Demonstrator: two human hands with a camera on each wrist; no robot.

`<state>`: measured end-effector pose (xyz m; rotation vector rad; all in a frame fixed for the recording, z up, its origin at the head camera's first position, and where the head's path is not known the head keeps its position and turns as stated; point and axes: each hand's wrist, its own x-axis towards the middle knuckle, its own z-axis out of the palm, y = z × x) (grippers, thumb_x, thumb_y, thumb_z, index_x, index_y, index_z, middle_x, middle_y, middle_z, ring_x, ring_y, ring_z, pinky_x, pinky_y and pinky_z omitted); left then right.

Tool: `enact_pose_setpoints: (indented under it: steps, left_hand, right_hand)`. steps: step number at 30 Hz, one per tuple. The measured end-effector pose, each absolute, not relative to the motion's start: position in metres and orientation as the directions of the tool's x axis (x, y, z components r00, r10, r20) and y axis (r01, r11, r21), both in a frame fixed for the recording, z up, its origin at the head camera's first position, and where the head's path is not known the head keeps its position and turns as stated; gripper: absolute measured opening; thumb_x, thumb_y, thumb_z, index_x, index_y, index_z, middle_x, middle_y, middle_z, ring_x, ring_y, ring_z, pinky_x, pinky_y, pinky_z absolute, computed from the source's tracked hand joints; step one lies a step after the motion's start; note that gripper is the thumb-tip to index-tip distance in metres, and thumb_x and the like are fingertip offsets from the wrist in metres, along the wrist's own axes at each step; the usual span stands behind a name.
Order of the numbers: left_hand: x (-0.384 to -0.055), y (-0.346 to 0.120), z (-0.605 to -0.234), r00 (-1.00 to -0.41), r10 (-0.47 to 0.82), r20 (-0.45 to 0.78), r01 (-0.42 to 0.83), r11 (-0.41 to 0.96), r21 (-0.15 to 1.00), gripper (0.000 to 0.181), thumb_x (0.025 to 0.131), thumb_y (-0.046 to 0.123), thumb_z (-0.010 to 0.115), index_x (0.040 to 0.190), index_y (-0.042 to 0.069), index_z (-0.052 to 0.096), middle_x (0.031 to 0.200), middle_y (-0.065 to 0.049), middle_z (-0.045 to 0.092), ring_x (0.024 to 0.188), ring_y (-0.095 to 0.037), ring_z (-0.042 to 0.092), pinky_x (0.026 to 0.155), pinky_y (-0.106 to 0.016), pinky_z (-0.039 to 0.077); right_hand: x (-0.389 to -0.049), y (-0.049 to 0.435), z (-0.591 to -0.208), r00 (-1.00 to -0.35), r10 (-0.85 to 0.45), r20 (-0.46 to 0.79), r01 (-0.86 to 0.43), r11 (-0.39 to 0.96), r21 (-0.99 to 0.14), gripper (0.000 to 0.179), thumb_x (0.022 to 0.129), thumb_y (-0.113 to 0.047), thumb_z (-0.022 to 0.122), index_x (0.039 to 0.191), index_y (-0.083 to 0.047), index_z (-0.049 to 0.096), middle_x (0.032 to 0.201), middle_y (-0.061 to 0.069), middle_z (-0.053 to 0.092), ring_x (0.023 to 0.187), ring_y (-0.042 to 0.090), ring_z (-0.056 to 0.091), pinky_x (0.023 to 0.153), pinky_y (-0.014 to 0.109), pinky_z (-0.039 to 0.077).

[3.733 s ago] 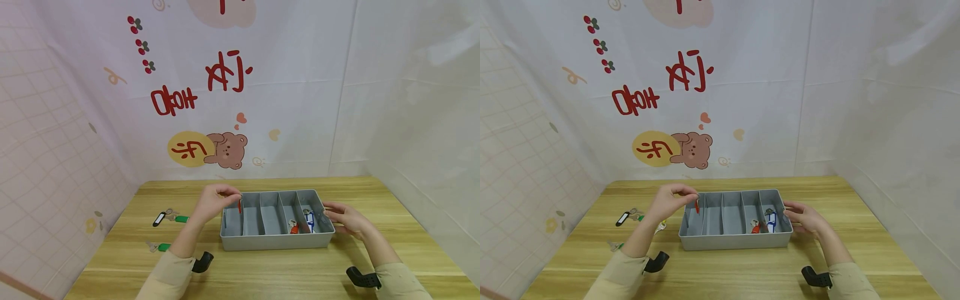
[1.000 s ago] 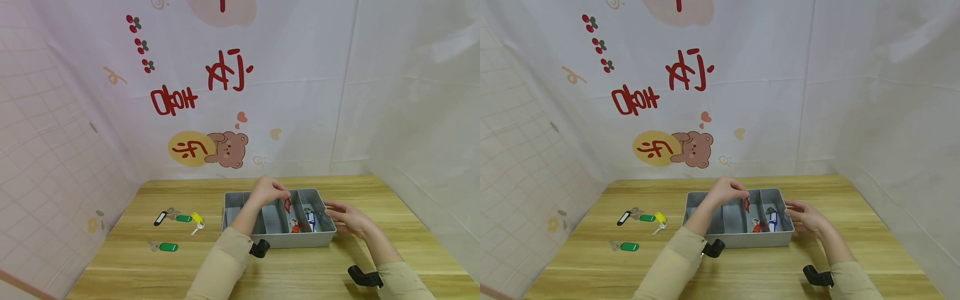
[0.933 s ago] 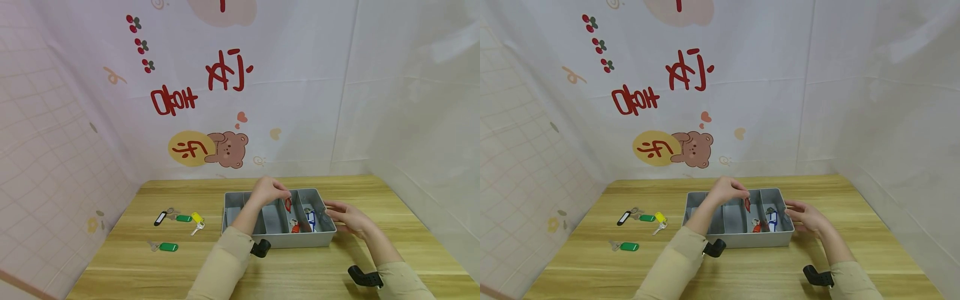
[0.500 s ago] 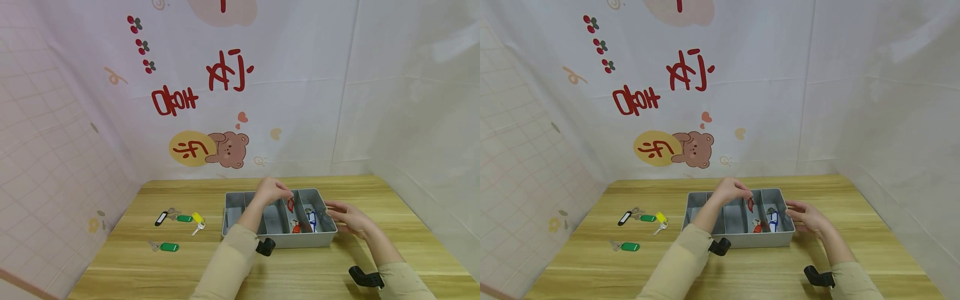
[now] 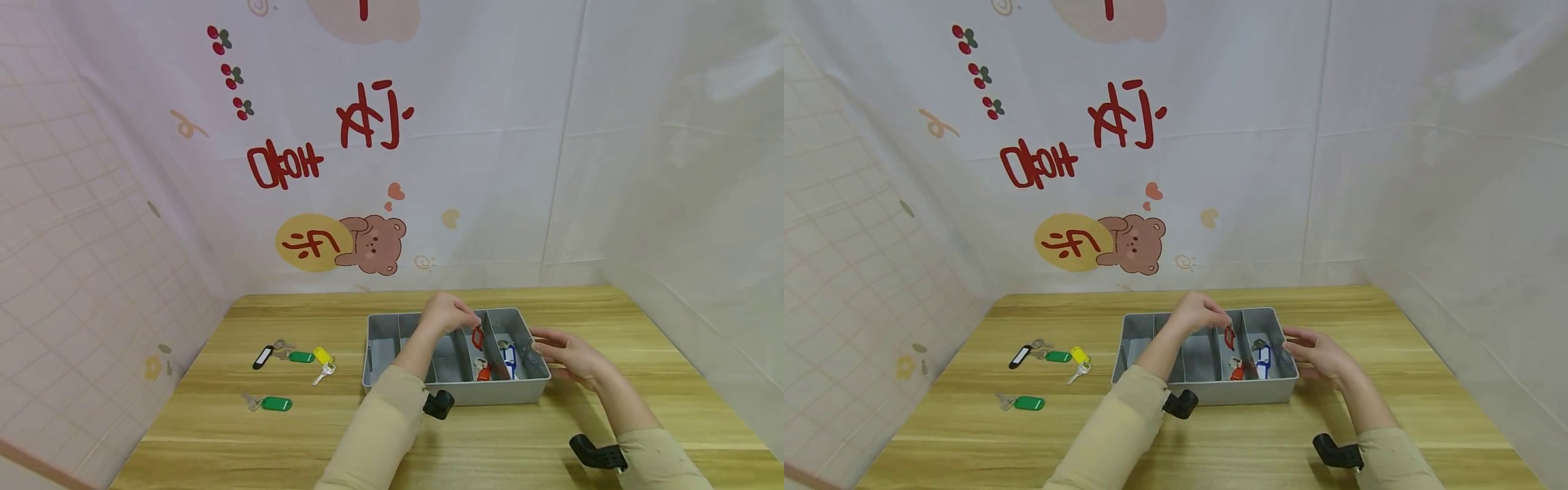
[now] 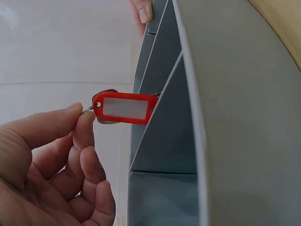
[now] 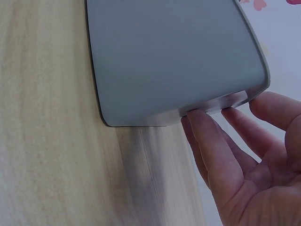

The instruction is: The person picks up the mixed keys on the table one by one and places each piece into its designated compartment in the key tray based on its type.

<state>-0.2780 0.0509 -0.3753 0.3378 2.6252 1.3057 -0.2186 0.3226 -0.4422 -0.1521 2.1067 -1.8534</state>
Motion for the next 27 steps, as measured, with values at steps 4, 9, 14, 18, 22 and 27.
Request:
enact_pose_setpoints:
  steps: [4,9,14,18,22,27]
  left_hand:
    - [-0.278,0.05,-0.377,-0.96,0.269,-0.073,0.097,0.57,0.816,0.012,0.082,0.024,0.082,0.086,0.013,0.081,0.08,0.005,0.07,0.072,-0.014,0.065,0.064,-0.027,0.051]
    - [-0.278,0.048,-0.378,-0.961,0.269,-0.065,0.099,0.552,0.828,0.014,0.083,0.025,0.082,0.091,0.014,0.08,0.085,0.005,0.07,0.072,-0.01,0.064,0.068,-0.029,0.052]
    - [-0.275,0.044,-0.378,-0.955,0.292,-0.048,0.119,0.529,0.84,0.016,0.085,0.024,0.081,0.095,0.012,0.08,0.089,0.003,0.071,0.076,-0.011,0.064,0.069,-0.03,0.052]
    - [-0.271,0.038,-0.374,-0.946,0.321,-0.035,0.14,0.507,0.851,0.017,0.086,0.024,0.079,0.098,0.012,0.079,0.093,0.003,0.07,0.08,-0.012,0.063,0.071,-0.031,0.052]
    - [-0.27,0.032,-0.373,-0.935,0.355,-0.022,0.163,0.484,0.859,0.02,0.087,0.024,0.078,0.102,0.011,0.078,0.098,0.003,0.069,0.086,-0.014,0.063,0.076,-0.032,0.053]
    - [-0.268,0.025,-0.373,-0.921,0.389,-0.01,0.186,0.462,0.867,0.024,0.089,0.024,0.076,0.108,0.009,0.077,0.101,0.002,0.069,0.091,-0.015,0.063,0.078,-0.032,0.052]
  right_hand:
    - [-0.219,0.323,-0.443,-0.938,-0.299,-0.175,0.137,0.144,-0.98,0.067,0.102,-0.015,0.056,0.15,0.014,0.019,0.128,0.014,0.058,0.106,0.022,0.064,0.086,0.042,0.055]
    - [-0.22,0.323,-0.443,-0.936,-0.301,-0.179,0.143,0.138,-0.98,0.068,0.102,-0.015,0.056,0.15,0.014,0.018,0.126,0.012,0.059,0.105,0.022,0.064,0.086,0.042,0.055]
    - [-0.22,0.323,-0.444,-0.935,-0.304,-0.184,0.15,0.131,-0.98,0.068,0.102,-0.015,0.056,0.15,0.014,0.018,0.124,0.01,0.06,0.104,0.021,0.064,0.086,0.041,0.055]
    - [-0.22,0.323,-0.443,-0.934,-0.305,-0.184,0.147,0.14,-0.979,0.068,0.103,-0.015,0.056,0.15,0.014,0.017,0.128,0.013,0.058,0.105,0.021,0.063,0.086,0.041,0.055]
    - [-0.219,0.323,-0.441,-0.937,-0.295,-0.189,0.146,0.16,-0.976,0.068,0.103,-0.016,0.056,0.15,0.014,0.018,0.133,0.019,0.054,0.107,0.022,0.063,0.087,0.042,0.055]
    - [-0.219,0.322,-0.441,-0.938,-0.284,-0.198,0.154,0.172,-0.973,0.067,0.103,-0.017,0.056,0.151,0.013,0.02,0.135,0.023,0.051,0.108,0.023,0.062,0.087,0.043,0.054]
